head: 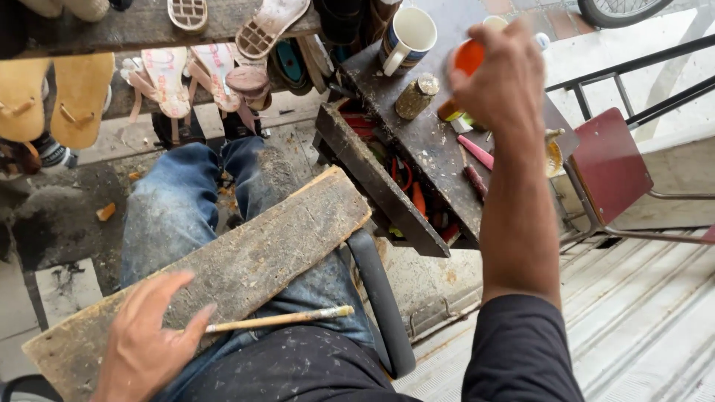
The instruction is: Applying adhesive to a shoe sole and attaching it to the shoe body using a brush and a pressing tool
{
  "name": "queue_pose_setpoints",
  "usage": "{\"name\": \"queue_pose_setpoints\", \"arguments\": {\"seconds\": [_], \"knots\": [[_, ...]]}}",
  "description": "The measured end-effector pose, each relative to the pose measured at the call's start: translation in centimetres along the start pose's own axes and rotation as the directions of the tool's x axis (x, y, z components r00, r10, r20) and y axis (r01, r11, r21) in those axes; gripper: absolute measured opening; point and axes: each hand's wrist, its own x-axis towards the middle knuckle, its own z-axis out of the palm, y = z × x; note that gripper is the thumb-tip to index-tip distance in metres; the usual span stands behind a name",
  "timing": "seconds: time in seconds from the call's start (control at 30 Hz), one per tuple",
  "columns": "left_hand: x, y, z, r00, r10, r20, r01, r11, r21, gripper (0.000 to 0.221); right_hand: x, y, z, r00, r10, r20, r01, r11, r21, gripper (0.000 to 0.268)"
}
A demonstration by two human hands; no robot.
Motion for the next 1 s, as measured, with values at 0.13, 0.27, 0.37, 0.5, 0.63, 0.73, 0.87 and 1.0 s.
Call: {"name": "queue_pose_setpoints", "arguments": {"seconds": [0.13,0.27,0.37,0.5,0.63,0.73,0.87,1.0], "knots": [[3.8,6.0,0.6,0.985,0.144,-0.096,-0.16,0.97,-0.185,0.103,-8.1,-10.8,-5.0,0.872,-0.489,-0.019,0.444,0.775,0.45,0.02],[5.7,9.5,2.1,0.98,0.195,-0.031,-0.192,0.907,-0.374,0.134,-14.6,-15.5,-2.0,0.764,-0.637,0.102,0.46,0.648,0.607,0.029],[5.0,8.7,3.6,0.988,0.141,-0.057,-0.151,0.941,-0.303,0.097,-17.5,-17.4,0.5,0.744,-0.668,-0.015,0.469,0.506,0.723,0.047],[4.6,9.5,3.9,0.982,0.028,-0.188,-0.072,0.971,-0.23,0.081,-19.0,-19.8,3.0,0.887,-0.457,-0.06,0.383,0.659,0.647,0.056],[4.8,8.4,3.9,0.991,-0.124,0.042,0.131,0.954,-0.271,0.105,-18.8,-20.8,3.4,0.817,-0.436,-0.378,0.577,0.621,0.531,0.053],[6.1,7.7,1.8,0.882,-0.201,0.426,0.342,0.895,-0.287,0.11,-19.1,-20.7,2.9,0.779,-0.467,-0.418,0.627,0.589,0.51,0.05],[6.1,6.9,-0.3,0.841,0.065,0.537,0.197,0.887,-0.417,0.134,-20.0,-20.8,2.9,0.772,-0.5,-0.393,0.635,0.566,0.526,0.05],[5.4,8.3,-0.1,0.856,-0.005,0.517,0.249,0.881,-0.403,0.135,-20.5,-20.8,3.5,0.816,-0.503,-0.284,0.571,0.63,0.526,0.051]]}}
